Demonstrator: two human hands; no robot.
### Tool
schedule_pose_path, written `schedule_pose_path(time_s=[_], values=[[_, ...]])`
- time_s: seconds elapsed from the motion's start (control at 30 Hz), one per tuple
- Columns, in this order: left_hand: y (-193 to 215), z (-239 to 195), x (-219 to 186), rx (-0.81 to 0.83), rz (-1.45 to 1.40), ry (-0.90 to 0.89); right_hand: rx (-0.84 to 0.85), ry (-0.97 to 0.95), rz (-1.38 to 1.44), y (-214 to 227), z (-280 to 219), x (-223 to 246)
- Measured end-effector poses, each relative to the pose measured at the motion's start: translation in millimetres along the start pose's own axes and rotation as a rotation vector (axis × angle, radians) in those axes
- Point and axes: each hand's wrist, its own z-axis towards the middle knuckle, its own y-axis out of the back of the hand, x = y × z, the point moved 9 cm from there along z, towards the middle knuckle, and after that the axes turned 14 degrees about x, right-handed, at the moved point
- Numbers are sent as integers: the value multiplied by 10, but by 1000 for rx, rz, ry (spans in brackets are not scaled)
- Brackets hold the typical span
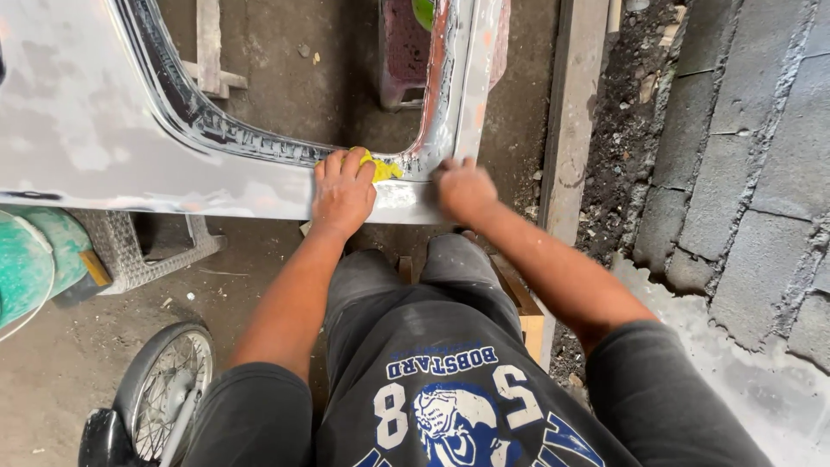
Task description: The person prepares a sanding block by wrapping it with sandpaper, then uses it to sand the edges and surface of a white car door. They wipe the sanded areas with a yellow cloth to remove dust.
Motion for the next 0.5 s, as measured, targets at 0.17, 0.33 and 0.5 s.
schedule_pose_path(time_s=[0.17,0.33,0.5], values=[[11,-5,-20,-22,36,-17,-110,146,205,-106,106,-70],[-25,-25,5,-8,41,13,-151,67,-94,-179,79,13],[-11,16,-14,-32,41,-20,-364,314,386,-238,-31,-80]])
